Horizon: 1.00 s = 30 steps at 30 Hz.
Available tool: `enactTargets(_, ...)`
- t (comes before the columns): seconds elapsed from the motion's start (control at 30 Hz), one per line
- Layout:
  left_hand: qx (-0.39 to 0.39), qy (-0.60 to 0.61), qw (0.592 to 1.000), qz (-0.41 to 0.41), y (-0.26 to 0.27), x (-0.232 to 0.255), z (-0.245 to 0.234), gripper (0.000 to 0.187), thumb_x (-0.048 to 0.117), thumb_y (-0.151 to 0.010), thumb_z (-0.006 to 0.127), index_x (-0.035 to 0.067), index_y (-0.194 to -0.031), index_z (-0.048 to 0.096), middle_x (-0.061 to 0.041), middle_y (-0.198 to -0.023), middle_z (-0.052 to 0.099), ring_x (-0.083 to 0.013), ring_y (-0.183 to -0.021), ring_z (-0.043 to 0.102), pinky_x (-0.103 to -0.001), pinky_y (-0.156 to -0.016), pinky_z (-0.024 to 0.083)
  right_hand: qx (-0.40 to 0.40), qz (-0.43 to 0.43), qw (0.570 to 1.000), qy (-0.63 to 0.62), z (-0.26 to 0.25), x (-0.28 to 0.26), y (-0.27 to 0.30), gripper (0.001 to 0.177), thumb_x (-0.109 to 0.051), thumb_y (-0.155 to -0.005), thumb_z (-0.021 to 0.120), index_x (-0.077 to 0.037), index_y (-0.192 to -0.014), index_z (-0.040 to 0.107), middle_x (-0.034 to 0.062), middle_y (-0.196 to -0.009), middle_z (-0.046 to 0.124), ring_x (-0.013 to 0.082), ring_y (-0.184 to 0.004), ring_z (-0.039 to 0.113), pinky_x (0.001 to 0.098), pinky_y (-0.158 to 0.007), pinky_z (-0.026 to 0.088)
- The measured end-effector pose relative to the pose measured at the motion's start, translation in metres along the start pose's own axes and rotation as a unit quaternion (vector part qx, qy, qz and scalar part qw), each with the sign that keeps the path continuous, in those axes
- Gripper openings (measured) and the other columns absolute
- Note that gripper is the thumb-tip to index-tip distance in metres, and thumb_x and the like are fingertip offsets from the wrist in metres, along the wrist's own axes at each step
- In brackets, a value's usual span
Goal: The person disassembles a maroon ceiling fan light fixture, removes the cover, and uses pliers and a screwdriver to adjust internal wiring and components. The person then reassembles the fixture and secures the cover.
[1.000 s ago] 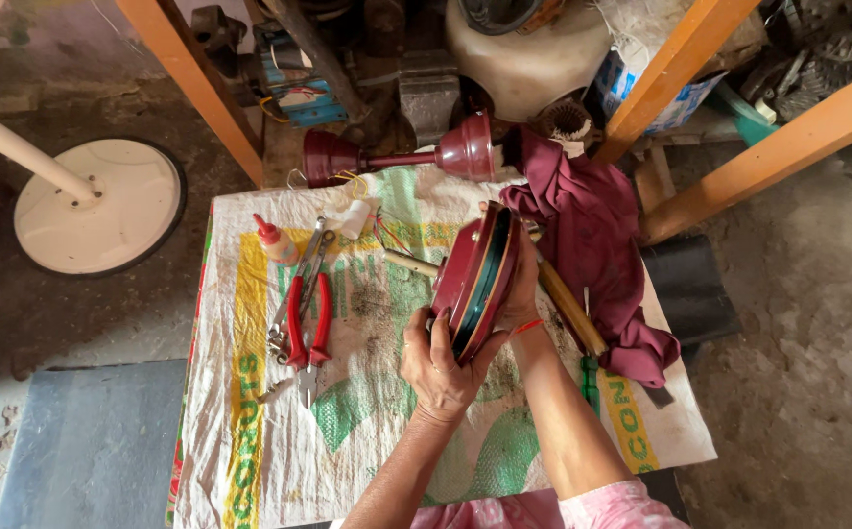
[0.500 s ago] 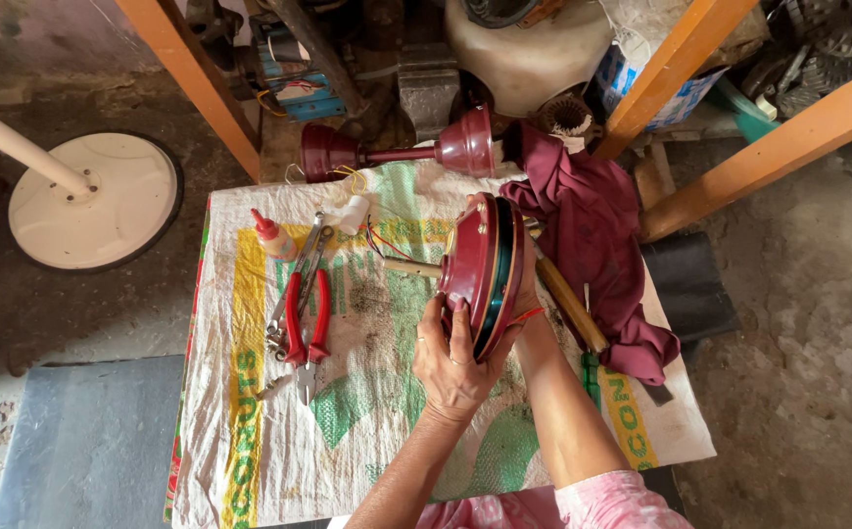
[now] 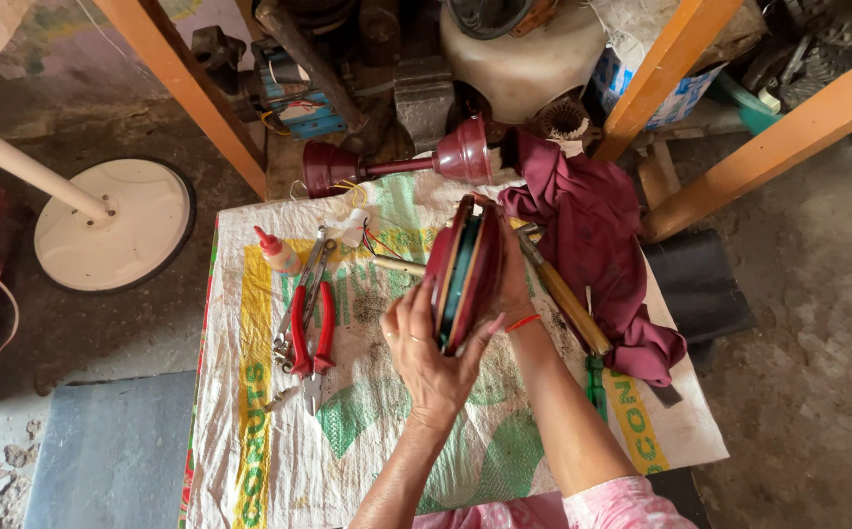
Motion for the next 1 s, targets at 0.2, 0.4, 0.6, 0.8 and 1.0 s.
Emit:
enactTargets(0.2, -0.031, 0.112, 0.991, -0.073, -0.011, -0.006, 0.003, 0.098, 0.038, -0.07, 0.097, 0.002, -0.147, 0.048, -0.021, -0.137, 0.058, -0.0324, -0.119, 0.065, -0.04, -0.099, 0.057, 0.033, -0.011, 0.999, 0.015, 0.01, -0.005, 0.007, 0.041, -0.041, -0.11, 0.04, -0.016, -0.135, 0.059, 0.0012, -0.115, 0.068, 0.0125, -0.096, 0.068, 0.0315, -0.083, 0.06)
enactTargets(0.4, -0.064, 0.168, 0.978, -0.11, -0.015, -0.007, 0.006, 0.106, 0.045, -0.061, 0.096, 0.007, -0.148, 0.051, -0.015, -0.125, 0.056, -0.0291, -0.114, 0.065, -0.039, -0.099, 0.057, 0.007, -0.072, 0.997, 0.022, 0.019, -0.017, 0.007, 0.042, -0.043, -0.114, 0.04, -0.012, -0.137, 0.058, 0.0028, -0.124, 0.065, 0.0144, -0.108, 0.064, 0.0329, -0.096, 0.056)
enactTargets(0.6, -0.111, 0.164, 0.971, -0.134, -0.034, -0.023, 0.01, 0.113, 0.049, -0.051, 0.098, 0.009, -0.147, 0.054, -0.012, -0.118, 0.056, -0.0281, -0.11, 0.063, -0.042, -0.1, 0.055, 0.013, -0.178, 0.96, 0.215, 0.024, -0.033, 0.012, 0.049, -0.042, -0.112, 0.037, -0.011, -0.146, 0.051, 0.0071, -0.138, 0.058, 0.0185, -0.125, 0.056, 0.0349, -0.108, 0.048)
enactTargets(0.8, -0.116, 0.187, 0.967, -0.13, -0.037, -0.028, 0.006, 0.115, 0.052, -0.048, 0.098, 0.01, -0.146, 0.055, -0.013, -0.121, 0.055, -0.0287, -0.114, 0.062, -0.043, -0.103, 0.054, 0.024, -0.251, 0.889, 0.383, 0.031, -0.045, 0.012, 0.053, -0.037, -0.112, 0.031, -0.005, -0.149, 0.05, 0.012, -0.151, 0.053, 0.0229, -0.142, 0.047, 0.0375, -0.123, 0.032)
enactTargets(1.0, -0.114, 0.154, 0.976, -0.1, -0.031, -0.023, 0.008, 0.119, 0.056, -0.047, 0.097, 0.01, -0.147, 0.052, -0.014, -0.12, 0.054, -0.0293, -0.112, 0.061, -0.044, -0.101, 0.054, 0.013, -0.193, 0.949, 0.25, 0.03, -0.04, 0.014, 0.053, -0.043, -0.111, 0.038, -0.008, -0.149, 0.05, 0.0064, -0.138, 0.058, 0.0178, -0.125, 0.056, 0.0345, -0.109, 0.047)
Point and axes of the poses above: each hand's wrist, its own y-axis away from the middle knuckle, its own z-axis out of the palm, x = y × z, the point moved 6 cm from there along -y, towards the middle knuckle
